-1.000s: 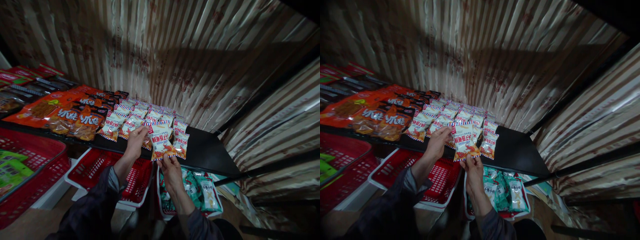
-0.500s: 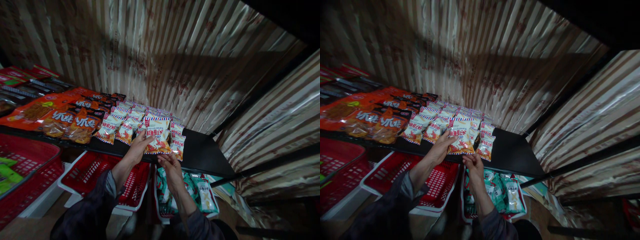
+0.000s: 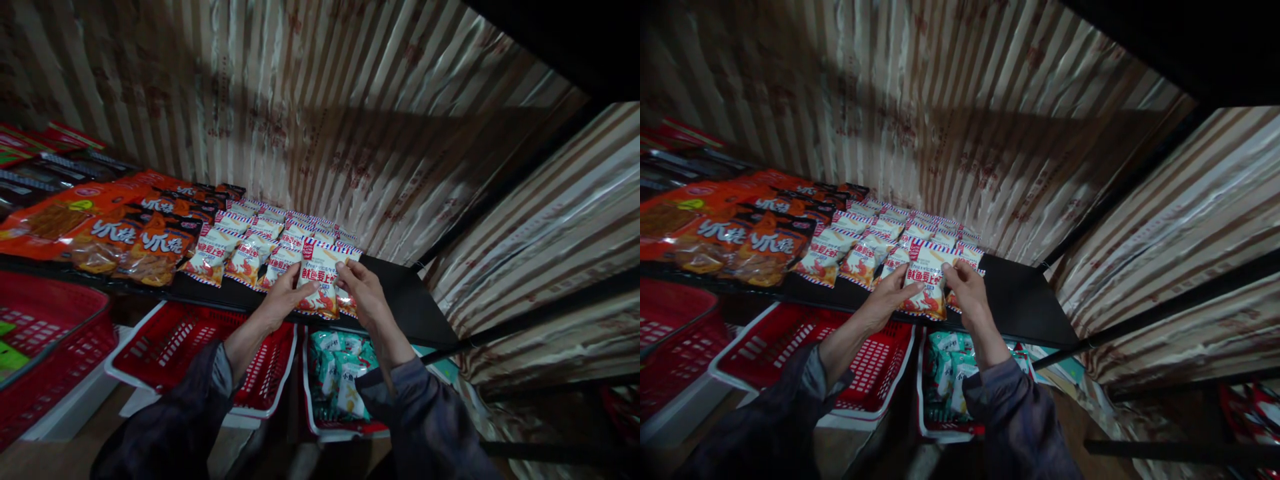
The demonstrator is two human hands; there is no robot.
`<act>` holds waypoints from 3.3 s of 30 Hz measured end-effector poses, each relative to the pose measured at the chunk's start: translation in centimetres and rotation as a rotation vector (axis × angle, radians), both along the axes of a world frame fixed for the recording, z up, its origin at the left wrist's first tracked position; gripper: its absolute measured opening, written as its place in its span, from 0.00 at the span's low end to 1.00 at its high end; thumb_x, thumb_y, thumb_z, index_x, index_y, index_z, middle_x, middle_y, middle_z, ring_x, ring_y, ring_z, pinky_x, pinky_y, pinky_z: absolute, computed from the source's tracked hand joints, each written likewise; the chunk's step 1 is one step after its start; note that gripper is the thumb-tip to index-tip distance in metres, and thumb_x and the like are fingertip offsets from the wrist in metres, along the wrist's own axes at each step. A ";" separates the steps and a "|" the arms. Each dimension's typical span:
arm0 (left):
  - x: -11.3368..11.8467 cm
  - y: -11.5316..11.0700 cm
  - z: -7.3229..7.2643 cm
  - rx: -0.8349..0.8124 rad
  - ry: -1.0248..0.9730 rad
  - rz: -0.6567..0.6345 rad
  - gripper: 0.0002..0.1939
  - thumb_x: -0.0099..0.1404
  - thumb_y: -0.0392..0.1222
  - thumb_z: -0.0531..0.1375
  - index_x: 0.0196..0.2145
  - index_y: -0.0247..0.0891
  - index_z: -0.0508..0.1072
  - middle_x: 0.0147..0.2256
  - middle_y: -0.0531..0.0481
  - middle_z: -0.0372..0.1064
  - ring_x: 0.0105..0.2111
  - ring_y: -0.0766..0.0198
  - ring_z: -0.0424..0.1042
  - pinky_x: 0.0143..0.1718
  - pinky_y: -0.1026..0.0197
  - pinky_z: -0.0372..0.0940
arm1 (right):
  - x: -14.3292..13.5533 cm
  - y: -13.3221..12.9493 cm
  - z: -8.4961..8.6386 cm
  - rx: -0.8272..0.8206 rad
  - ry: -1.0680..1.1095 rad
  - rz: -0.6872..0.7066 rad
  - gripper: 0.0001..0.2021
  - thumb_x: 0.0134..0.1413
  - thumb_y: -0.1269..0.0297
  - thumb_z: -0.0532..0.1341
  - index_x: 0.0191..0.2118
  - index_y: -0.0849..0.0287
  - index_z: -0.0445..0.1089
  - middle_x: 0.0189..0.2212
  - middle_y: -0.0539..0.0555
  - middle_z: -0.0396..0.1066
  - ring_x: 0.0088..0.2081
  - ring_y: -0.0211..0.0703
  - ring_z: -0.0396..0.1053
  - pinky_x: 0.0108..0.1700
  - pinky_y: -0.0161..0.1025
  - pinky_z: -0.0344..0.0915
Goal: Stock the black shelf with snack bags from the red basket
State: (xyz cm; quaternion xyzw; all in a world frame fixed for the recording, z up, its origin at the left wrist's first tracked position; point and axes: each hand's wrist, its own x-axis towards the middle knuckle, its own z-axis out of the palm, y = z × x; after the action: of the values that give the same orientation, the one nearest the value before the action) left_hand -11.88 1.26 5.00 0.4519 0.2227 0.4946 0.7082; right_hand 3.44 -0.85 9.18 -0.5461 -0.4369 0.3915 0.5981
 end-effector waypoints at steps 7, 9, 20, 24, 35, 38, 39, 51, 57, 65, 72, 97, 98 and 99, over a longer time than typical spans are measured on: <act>-0.3 0.0 0.0 -0.012 0.019 -0.048 0.30 0.49 0.42 0.71 0.50 0.37 0.70 0.45 0.43 0.75 0.42 0.54 0.74 0.46 0.54 0.67 | -0.1 0.9 -0.1 0.056 0.062 -0.071 0.20 0.28 0.50 0.73 0.18 0.59 0.66 0.14 0.41 0.61 0.18 0.29 0.55 0.24 0.31 0.55; -0.4 0.0 0.0 -0.012 0.025 -0.056 0.31 0.48 0.41 0.71 0.50 0.37 0.70 0.45 0.44 0.75 0.43 0.54 0.74 0.46 0.54 0.66 | -0.2 1.1 -0.1 0.060 0.056 -0.088 0.21 0.28 0.50 0.73 0.17 0.58 0.64 0.13 0.41 0.60 0.18 0.29 0.55 0.23 0.31 0.55; -0.5 0.0 0.0 0.012 0.056 -0.137 0.37 0.51 0.40 0.69 0.58 0.38 0.65 0.45 0.43 0.74 0.45 0.56 0.73 0.48 0.55 0.65 | 0.5 2.3 0.1 0.022 0.150 -0.178 0.22 0.30 0.50 0.73 0.17 0.57 0.61 0.11 0.40 0.57 0.15 0.30 0.54 0.20 0.32 0.55; -0.3 0.1 -0.1 0.020 0.028 -0.086 0.36 0.50 0.39 0.70 0.56 0.38 0.67 0.44 0.44 0.75 0.44 0.56 0.73 0.48 0.56 0.65 | 0.6 1.7 0.2 -0.003 0.165 -0.105 0.20 0.34 0.48 0.72 0.22 0.58 0.67 0.13 0.40 0.60 0.16 0.30 0.56 0.21 0.31 0.56; 0.3 0.7 -0.5 -0.156 -0.069 0.084 0.25 0.49 0.41 0.70 0.45 0.35 0.70 0.40 0.46 0.76 0.41 0.58 0.75 0.48 0.56 0.65 | -2.0 -2.3 -3.7 -0.114 0.403 -0.073 0.21 0.29 0.59 0.76 0.33 0.58 0.72 0.29 0.48 0.75 0.30 0.36 0.72 0.37 0.36 0.71; 0.6 0.4 -0.6 -0.140 -0.058 0.101 0.24 0.49 0.41 0.69 0.44 0.35 0.70 0.40 0.47 0.76 0.41 0.59 0.74 0.49 0.56 0.64 | -3.2 -2.5 -4.6 -0.123 0.469 -0.067 0.18 0.28 0.62 0.76 0.29 0.59 0.71 0.27 0.47 0.74 0.30 0.35 0.71 0.38 0.36 0.72; 0.7 0.4 -0.7 -0.129 -0.049 0.115 0.24 0.49 0.41 0.69 0.44 0.35 0.70 0.40 0.47 0.76 0.42 0.59 0.74 0.49 0.56 0.64 | -3.5 -2.5 -4.7 -0.127 0.491 -0.074 0.18 0.28 0.62 0.77 0.27 0.59 0.70 0.26 0.47 0.74 0.29 0.35 0.71 0.37 0.36 0.72; 0.5 0.2 -0.3 -0.153 -0.045 0.086 0.26 0.47 0.44 0.71 0.44 0.35 0.72 0.39 0.46 0.77 0.40 0.57 0.75 0.47 0.56 0.65 | -4.6 -2.7 -5.4 -0.142 0.508 -0.106 0.19 0.28 0.62 0.77 0.25 0.59 0.67 0.21 0.45 0.71 0.24 0.34 0.69 0.28 0.34 0.73; 0.4 -0.1 0.0 -0.136 -0.005 0.080 0.25 0.47 0.46 0.71 0.43 0.36 0.73 0.38 0.47 0.77 0.39 0.57 0.75 0.44 0.57 0.66 | -4.8 -2.8 -5.7 -0.098 0.498 -0.132 0.19 0.27 0.61 0.76 0.27 0.58 0.69 0.22 0.44 0.70 0.23 0.32 0.67 0.27 0.34 0.72; 0.0 0.7 -0.3 -0.138 -0.023 0.230 0.23 0.49 0.54 0.69 0.36 0.36 0.73 0.34 0.49 0.75 0.33 0.62 0.73 0.34 0.62 0.65 | -4.9 -3.6 -5.9 -0.092 0.451 -0.099 0.21 0.26 0.61 0.76 0.27 0.57 0.67 0.20 0.42 0.66 0.23 0.33 0.67 0.26 0.32 0.70; -1.1 1.7 0.1 -0.269 -0.122 0.369 0.25 0.42 0.56 0.71 0.31 0.36 0.73 0.27 0.50 0.75 0.30 0.60 0.74 0.29 0.63 0.64 | -5.3 -5.2 -7.7 -0.109 0.421 -0.063 0.19 0.31 0.61 0.75 0.29 0.58 0.67 0.21 0.42 0.66 0.23 0.32 0.65 0.26 0.31 0.68; -4.6 3.1 0.1 0.051 0.280 0.227 0.13 0.45 0.47 0.69 0.27 0.36 0.78 0.26 0.52 0.74 0.27 0.65 0.69 0.29 0.64 0.62 | -2.9 -7.0 -10.0 -0.124 0.134 0.007 0.19 0.38 0.55 0.71 0.39 0.56 0.71 0.29 0.49 0.75 0.27 0.37 0.69 0.27 0.33 0.65; -4.6 3.2 0.0 0.065 0.297 0.238 0.12 0.46 0.47 0.68 0.26 0.36 0.77 0.25 0.53 0.73 0.26 0.66 0.68 0.29 0.64 0.61 | -2.8 -7.0 -10.1 -0.129 0.130 0.024 0.19 0.38 0.55 0.71 0.38 0.56 0.71 0.28 0.48 0.75 0.26 0.37 0.68 0.26 0.33 0.65; -4.6 3.3 -0.1 0.078 0.311 0.258 0.12 0.46 0.47 0.68 0.25 0.36 0.77 0.24 0.53 0.72 0.25 0.67 0.67 0.28 0.64 0.60 | -2.7 -7.1 -10.1 -0.135 0.129 0.042 0.19 0.38 0.54 0.71 0.38 0.56 0.72 0.28 0.48 0.74 0.26 0.37 0.67 0.27 0.33 0.65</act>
State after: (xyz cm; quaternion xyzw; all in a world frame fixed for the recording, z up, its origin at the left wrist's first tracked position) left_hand -16.50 4.60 4.92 0.5177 0.3663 0.5137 0.5779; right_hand 0.73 -7.91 -0.96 -0.5495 -0.3815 0.4666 0.5786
